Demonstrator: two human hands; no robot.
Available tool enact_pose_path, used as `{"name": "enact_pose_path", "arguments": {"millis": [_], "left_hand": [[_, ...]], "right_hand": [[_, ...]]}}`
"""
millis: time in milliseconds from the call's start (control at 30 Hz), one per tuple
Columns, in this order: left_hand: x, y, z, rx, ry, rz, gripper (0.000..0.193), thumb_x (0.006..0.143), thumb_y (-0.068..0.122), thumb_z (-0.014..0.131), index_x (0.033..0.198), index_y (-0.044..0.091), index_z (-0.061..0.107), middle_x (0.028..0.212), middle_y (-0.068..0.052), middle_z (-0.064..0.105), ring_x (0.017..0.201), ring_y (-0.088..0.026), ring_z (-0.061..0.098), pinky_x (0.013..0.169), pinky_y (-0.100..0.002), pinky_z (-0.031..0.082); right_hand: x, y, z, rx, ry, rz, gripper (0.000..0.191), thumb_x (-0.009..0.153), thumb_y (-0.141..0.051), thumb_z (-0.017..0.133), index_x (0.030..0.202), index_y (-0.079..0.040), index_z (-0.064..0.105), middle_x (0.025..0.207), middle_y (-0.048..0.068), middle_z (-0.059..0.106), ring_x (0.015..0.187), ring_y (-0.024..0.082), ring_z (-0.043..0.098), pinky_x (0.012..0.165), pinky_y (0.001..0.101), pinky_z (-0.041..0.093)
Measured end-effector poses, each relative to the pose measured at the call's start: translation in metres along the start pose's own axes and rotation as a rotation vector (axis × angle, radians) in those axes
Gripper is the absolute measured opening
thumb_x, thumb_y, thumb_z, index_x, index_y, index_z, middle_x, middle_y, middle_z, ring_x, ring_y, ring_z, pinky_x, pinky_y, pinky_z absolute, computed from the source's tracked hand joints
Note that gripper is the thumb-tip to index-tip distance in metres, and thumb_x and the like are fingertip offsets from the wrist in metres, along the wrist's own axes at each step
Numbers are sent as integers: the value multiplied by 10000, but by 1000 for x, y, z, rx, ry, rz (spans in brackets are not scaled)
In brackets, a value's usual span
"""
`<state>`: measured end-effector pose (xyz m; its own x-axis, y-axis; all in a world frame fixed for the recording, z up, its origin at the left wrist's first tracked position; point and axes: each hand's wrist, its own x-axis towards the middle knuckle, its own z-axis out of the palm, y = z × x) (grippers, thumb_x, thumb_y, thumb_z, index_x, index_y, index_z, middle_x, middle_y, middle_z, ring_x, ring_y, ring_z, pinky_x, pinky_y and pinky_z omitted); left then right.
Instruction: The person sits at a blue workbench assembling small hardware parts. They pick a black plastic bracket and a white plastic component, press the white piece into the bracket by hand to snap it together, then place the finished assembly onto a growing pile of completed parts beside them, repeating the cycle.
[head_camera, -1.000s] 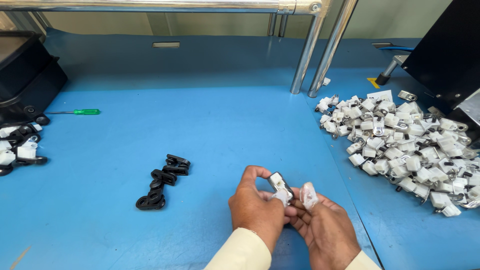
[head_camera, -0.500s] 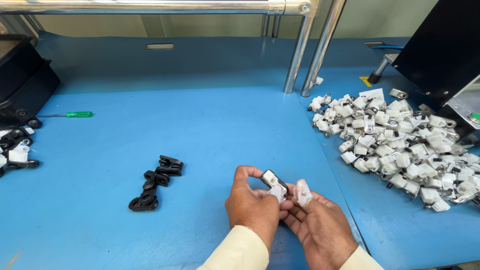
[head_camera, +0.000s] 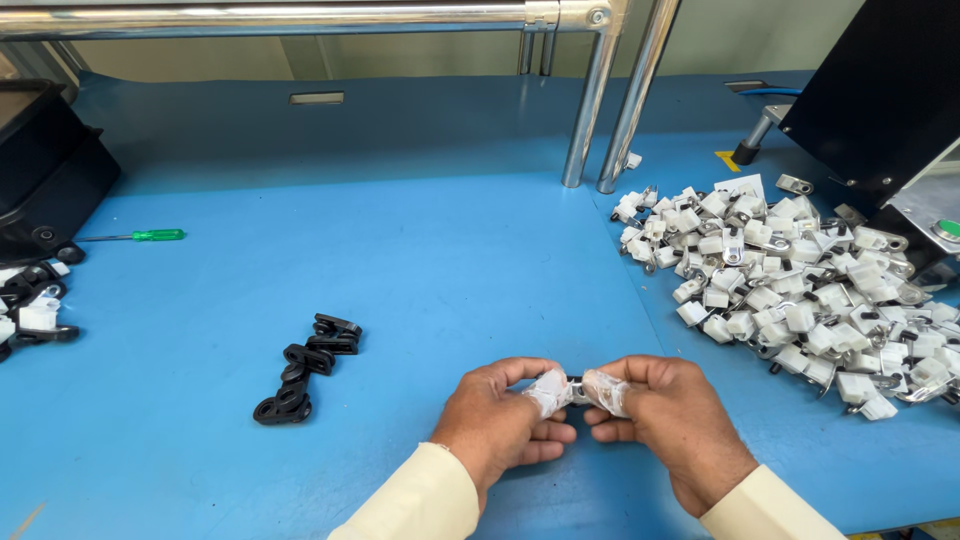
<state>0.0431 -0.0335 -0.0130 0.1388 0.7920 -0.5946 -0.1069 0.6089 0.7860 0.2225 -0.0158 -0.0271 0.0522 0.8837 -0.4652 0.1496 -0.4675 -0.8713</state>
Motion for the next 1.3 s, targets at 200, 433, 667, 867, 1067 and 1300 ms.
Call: {"name": "enact_pose_path", "arguments": {"millis": [200,433,667,867,1067,1300], "left_hand": [[-6,3,10,-212,45,-43,275,957,142,624,1209,53,691,951,-114,760,814,-178,767,741,-295,657],[-16,8,24,-127,163,23,264,955,40,604,1191,60,720,943,-125,791,759,-166,774,688,-279,659],[-22,11,35,-23,310,111,274,911,22,690,1158,128,744,879,-83,803,736,-110,770,667,-238,635],[-23,13,35,-245,248,6,261,952,116,698,1207,58,703,934,-121,790,779,-159,773,685,-267,635],[-20,8,35,-317,207,-54,263,956,95,692,1214,42,688,960,-123,780,781,-175,764,684,-281,636],[-21,3,42,-76,332,178,399,872,-85,602,1187,108,752,923,-125,807,757,-120,788,659,-216,652]], "right_hand": [[-4,3,1,399,57,154,398,1013,-353,588,1038,36,664,893,140,707,826,221,698,798,361,603],[0,22,0,358,35,119,221,913,-110,667,1054,59,683,925,166,752,817,223,710,794,350,614],[-3,15,12,477,143,117,278,959,-178,637,1092,61,683,958,154,735,845,230,702,852,375,597],[-10,9,9,562,112,183,379,981,-371,566,1051,-8,648,965,124,710,863,214,669,845,377,563],[-5,19,7,479,95,148,251,930,-237,676,1025,-4,677,915,117,723,816,199,676,813,370,579],[-7,21,20,563,172,100,223,968,-190,647,1025,23,682,902,112,713,815,193,666,825,344,577]]}}
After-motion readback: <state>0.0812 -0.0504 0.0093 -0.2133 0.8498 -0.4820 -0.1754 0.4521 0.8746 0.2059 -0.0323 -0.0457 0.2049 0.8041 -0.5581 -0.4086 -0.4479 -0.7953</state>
